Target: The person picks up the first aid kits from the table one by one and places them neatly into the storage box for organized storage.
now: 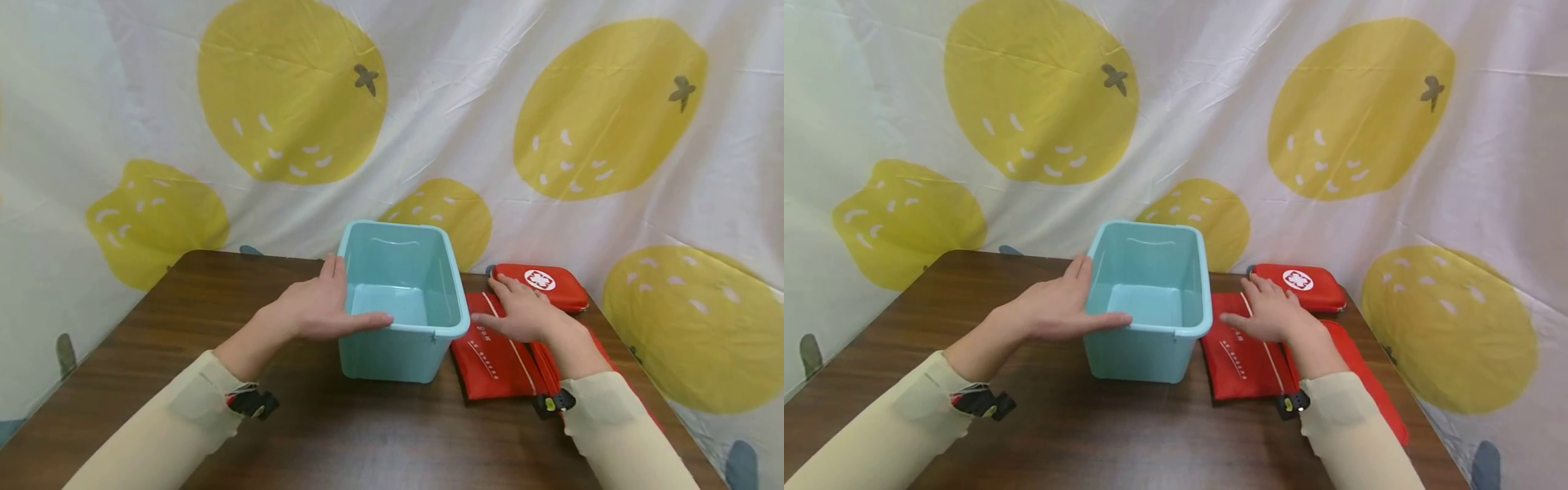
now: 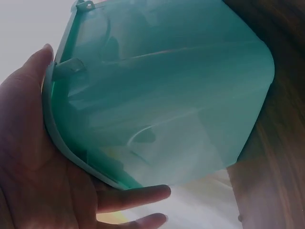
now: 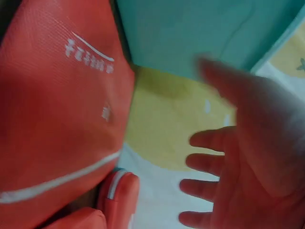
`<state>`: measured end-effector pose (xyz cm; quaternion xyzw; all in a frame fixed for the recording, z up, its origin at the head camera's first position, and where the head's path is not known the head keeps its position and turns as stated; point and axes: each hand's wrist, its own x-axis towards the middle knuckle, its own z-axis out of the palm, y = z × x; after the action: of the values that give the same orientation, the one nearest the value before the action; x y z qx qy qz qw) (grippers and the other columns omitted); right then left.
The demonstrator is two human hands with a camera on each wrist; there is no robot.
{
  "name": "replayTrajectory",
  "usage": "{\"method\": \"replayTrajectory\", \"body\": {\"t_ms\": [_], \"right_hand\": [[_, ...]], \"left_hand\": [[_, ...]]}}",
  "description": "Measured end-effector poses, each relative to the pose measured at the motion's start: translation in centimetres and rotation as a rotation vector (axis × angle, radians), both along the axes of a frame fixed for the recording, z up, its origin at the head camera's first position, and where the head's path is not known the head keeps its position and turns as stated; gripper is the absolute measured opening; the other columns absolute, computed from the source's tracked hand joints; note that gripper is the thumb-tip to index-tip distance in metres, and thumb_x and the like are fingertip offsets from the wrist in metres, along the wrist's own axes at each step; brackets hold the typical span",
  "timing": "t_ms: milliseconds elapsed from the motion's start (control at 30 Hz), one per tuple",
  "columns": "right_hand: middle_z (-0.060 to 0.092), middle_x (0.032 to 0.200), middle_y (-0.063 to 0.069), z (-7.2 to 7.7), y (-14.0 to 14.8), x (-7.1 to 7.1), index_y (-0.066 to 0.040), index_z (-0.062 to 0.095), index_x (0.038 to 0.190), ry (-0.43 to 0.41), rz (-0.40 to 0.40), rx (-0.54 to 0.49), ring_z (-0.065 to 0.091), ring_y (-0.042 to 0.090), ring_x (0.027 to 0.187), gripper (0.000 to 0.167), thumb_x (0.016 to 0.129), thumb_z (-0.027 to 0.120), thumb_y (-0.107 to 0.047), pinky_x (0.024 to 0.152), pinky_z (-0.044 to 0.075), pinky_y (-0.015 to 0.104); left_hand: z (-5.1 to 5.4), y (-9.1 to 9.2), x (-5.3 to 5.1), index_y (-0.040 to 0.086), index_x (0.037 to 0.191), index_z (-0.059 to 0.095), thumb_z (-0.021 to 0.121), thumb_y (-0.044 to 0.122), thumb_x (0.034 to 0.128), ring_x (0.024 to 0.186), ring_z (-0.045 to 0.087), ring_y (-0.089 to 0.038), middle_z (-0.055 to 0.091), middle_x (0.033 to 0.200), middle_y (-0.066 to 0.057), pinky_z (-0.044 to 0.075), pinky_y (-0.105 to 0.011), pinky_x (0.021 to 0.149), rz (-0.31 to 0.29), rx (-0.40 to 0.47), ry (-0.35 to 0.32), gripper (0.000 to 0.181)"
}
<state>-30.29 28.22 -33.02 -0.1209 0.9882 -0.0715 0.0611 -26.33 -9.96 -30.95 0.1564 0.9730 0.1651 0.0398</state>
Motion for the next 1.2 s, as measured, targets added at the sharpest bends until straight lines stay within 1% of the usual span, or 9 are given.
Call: {"method": "replayTrajectory", "body": {"t_ms": [100, 200, 267, 400, 500, 633, 800, 1000, 1200], "right_hand": [[0.029, 0.176, 0.03, -0.8, -0.4, -0.2, -0.006, 0.033, 0.171, -0.067, 0.009, 0.013, 0.03, 0.059, 0.159, 0.105, 0.094, 0.077, -0.062, 0.119, 0.034, 0.082], [0.031, 0.175, 0.028, -1.7, -1.0, -0.5, -0.011, 0.037, 0.171, -0.133, 0.002, -0.002, 0.035, 0.058, 0.156, 0.103, 0.092, 0.082, -0.059, 0.113, 0.045, 0.078], [0.031, 0.175, 0.028, -2.3, -1.3, -0.8, -0.015, 0.038, 0.171, -0.162, -0.004, -0.007, 0.036, 0.058, 0.155, 0.102, 0.091, 0.084, -0.058, 0.111, 0.049, 0.077], [0.029, 0.175, 0.027, -3.4, -1.6, -1.2, -0.02, 0.039, 0.171, -0.207, -0.031, 0.001, 0.036, 0.06, 0.154, 0.104, 0.087, 0.087, -0.058, 0.109, 0.051, 0.076], [0.03, 0.175, 0.026, -4.1, -1.6, -1.6, -0.021, 0.04, 0.171, -0.262, -0.062, -0.001, 0.039, 0.058, 0.151, 0.105, 0.086, 0.088, -0.059, 0.11, 0.05, 0.075], [0.046, 0.168, 0.02, -4.8, -1.7, -2.0, -0.02, 0.044, 0.169, -0.31, -0.079, -0.024, 0.05, 0.047, 0.144, 0.103, 0.085, 0.088, -0.06, 0.112, 0.05, 0.071], [0.062, 0.155, 0.014, -4.8, -1.9, -2.3, -0.02, 0.049, 0.167, -0.325, -0.097, -0.043, 0.056, 0.04, 0.136, 0.101, 0.083, 0.09, -0.061, 0.112, 0.052, 0.068], [0.064, 0.152, 0.012, -4.4, -1.9, -2.1, -0.021, 0.05, 0.166, -0.349, -0.151, -0.045, 0.056, 0.04, 0.134, 0.103, 0.081, 0.091, -0.061, 0.108, 0.055, 0.066], [0.063, 0.152, 0.013, -4.4, -2.1, -1.9, -0.021, 0.05, 0.166, -0.359, -0.161, -0.058, 0.056, 0.04, 0.133, 0.104, 0.08, 0.093, -0.06, 0.104, 0.058, 0.063]], "left_hand": [[-0.1, 0.0, 0.0, -0.005, 0.172, 0.004, 0.058, 0.097, 0.0815, 0.128, 0.068, -0.041, 0.019, 0.177, -0.023, 0.06, -0.054, 0.101, 0.006, 0.016, 0.003, 0.147], [-0.2, -0.2, -0.2, -0.005, 0.172, 0.003, 0.059, 0.097, 0.0816, 0.128, 0.067, -0.041, 0.019, 0.177, -0.023, 0.06, -0.054, 0.102, 0.006, 0.023, -0.004, 0.147], [-0.2, -0.2, -0.2, -0.005, 0.172, 0.002, 0.059, 0.097, 0.0818, 0.13, 0.066, -0.041, 0.017, 0.178, -0.023, 0.059, -0.055, 0.103, 0.008, 0.028, -0.017, 0.148], [-0.4, -0.2, -0.2, -0.003, 0.173, 0.001, 0.059, 0.097, 0.0815, 0.133, 0.065, -0.042, 0.014, 0.179, -0.022, 0.058, -0.055, 0.106, 0.022, 0.036, -0.029, 0.147], [-0.5, -0.2, -0.1, -0.002, 0.173, 0.001, 0.058, 0.097, 0.0817, 0.133, 0.065, -0.041, 0.014, 0.18, -0.02, 0.057, -0.055, 0.107, 0.031, 0.042, -0.026, 0.147], [-0.5, -0.1, 0.0, -0.002, 0.173, 0.0, 0.058, 0.097, 0.0821, 0.129, 0.067, -0.04, 0.015, 0.178, -0.021, 0.058, -0.054, 0.104, 0.028, 0.053, -0.031, 0.146], [-0.5, 0.0, -0.1, -0.003, 0.172, -0.001, 0.059, 0.096, 0.0826, 0.124, 0.068, -0.038, 0.018, 0.175, -0.022, 0.06, -0.053, 0.098, 0.027, 0.057, -0.035, 0.146], [-0.4, 0.2, -0.2, -0.003, 0.172, 0.0, 0.06, 0.096, 0.082, 0.122, 0.069, -0.037, 0.021, 0.173, -0.022, 0.061, -0.052, 0.097, 0.023, 0.065, -0.027, 0.147], [-0.4, 0.0, -0.3, -0.004, 0.172, 0.001, 0.059, 0.095, 0.0828, 0.122, 0.068, -0.038, 0.022, 0.173, -0.023, 0.061, -0.053, 0.097, 0.027, 0.054, -0.02, 0.146]]}}
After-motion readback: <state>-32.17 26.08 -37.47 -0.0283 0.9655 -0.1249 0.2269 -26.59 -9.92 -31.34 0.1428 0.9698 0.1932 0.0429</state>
